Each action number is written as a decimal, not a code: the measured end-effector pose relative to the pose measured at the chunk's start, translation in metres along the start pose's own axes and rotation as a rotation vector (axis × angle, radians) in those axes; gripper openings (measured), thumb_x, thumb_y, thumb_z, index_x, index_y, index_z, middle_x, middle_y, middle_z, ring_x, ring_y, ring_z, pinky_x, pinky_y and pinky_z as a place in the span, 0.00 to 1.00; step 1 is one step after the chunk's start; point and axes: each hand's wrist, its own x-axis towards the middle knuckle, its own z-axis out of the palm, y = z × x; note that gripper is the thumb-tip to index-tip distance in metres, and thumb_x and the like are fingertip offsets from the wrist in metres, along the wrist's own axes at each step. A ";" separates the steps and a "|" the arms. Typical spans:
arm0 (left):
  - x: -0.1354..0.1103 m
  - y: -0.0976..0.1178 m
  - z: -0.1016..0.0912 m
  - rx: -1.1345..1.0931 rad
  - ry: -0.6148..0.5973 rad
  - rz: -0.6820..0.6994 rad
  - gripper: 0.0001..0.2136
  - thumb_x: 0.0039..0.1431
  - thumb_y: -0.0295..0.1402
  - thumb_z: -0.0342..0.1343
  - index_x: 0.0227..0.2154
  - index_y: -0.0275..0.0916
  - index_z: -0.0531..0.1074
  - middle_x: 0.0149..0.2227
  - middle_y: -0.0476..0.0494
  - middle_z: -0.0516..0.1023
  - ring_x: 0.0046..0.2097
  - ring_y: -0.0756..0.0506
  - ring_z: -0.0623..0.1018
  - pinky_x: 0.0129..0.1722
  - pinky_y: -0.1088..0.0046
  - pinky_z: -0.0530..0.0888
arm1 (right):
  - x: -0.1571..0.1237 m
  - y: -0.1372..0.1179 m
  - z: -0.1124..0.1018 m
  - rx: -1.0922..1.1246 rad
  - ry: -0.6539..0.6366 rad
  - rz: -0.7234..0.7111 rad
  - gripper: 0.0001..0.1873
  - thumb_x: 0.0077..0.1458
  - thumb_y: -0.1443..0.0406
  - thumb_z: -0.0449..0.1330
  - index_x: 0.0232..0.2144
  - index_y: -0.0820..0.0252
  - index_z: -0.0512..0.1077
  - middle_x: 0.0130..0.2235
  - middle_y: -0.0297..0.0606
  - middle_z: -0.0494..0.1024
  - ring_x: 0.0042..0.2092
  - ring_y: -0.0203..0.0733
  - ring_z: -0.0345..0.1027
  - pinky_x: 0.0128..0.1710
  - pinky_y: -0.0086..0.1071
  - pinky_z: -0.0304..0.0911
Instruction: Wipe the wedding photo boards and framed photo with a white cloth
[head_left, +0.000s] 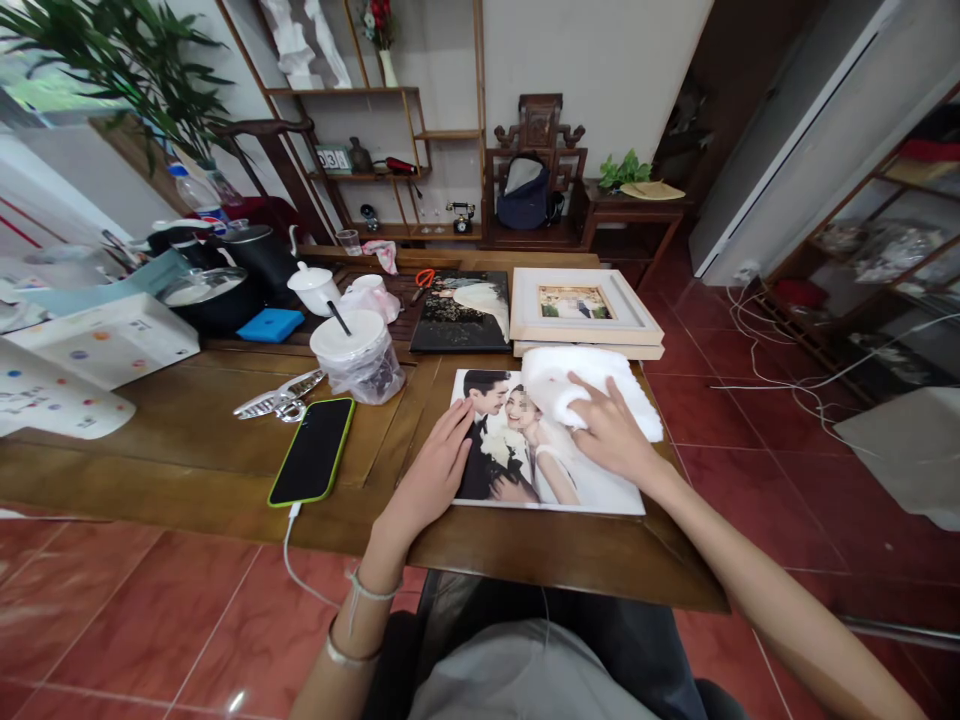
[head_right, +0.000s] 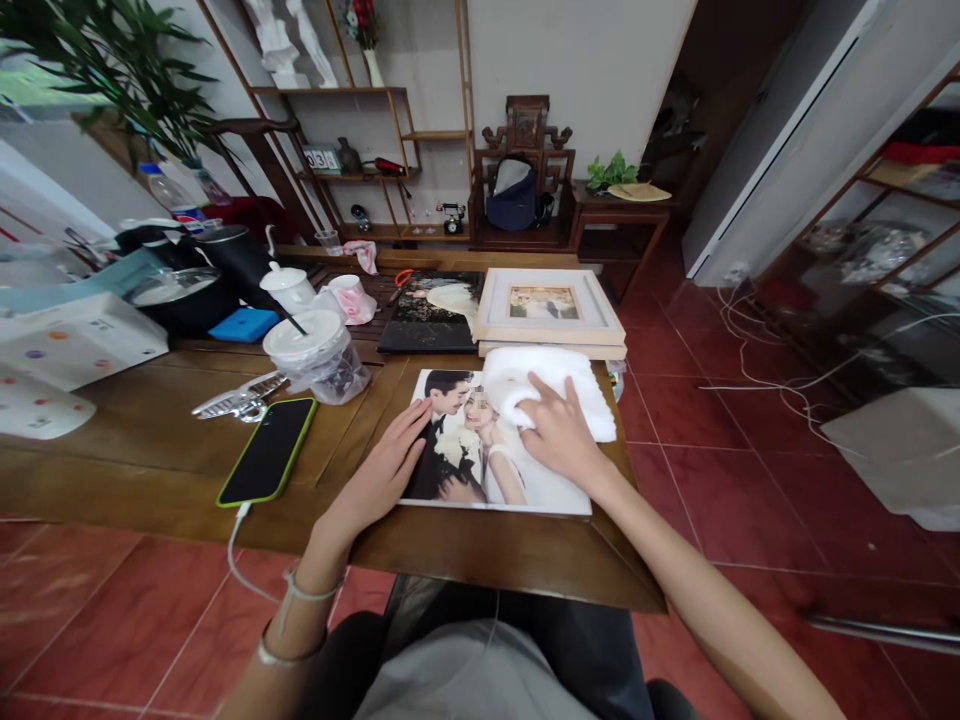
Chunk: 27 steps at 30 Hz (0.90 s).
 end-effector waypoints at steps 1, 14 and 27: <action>0.000 0.000 0.000 0.001 0.002 -0.002 0.22 0.68 0.34 0.37 0.64 0.42 0.49 0.66 0.40 0.52 0.67 0.44 0.51 0.65 0.56 0.54 | 0.001 0.002 0.000 -0.013 0.003 0.006 0.14 0.46 0.75 0.50 0.34 0.64 0.72 0.56 0.58 0.67 0.65 0.51 0.45 0.60 0.62 0.35; 0.001 0.001 0.001 0.015 -0.016 -0.011 0.22 0.68 0.33 0.36 0.63 0.37 0.51 0.66 0.37 0.52 0.67 0.44 0.50 0.65 0.56 0.52 | -0.102 -0.092 -0.009 0.094 -0.219 -0.190 0.12 0.42 0.74 0.56 0.27 0.58 0.76 0.67 0.41 0.47 0.67 0.61 0.32 0.62 0.62 0.25; 0.001 0.002 0.000 -0.009 -0.006 -0.002 0.22 0.68 0.33 0.36 0.63 0.37 0.50 0.66 0.38 0.52 0.67 0.44 0.50 0.65 0.57 0.52 | 0.004 -0.049 0.003 0.128 -0.125 -0.175 0.14 0.52 0.70 0.54 0.40 0.61 0.75 0.65 0.44 0.55 0.67 0.58 0.28 0.60 0.65 0.29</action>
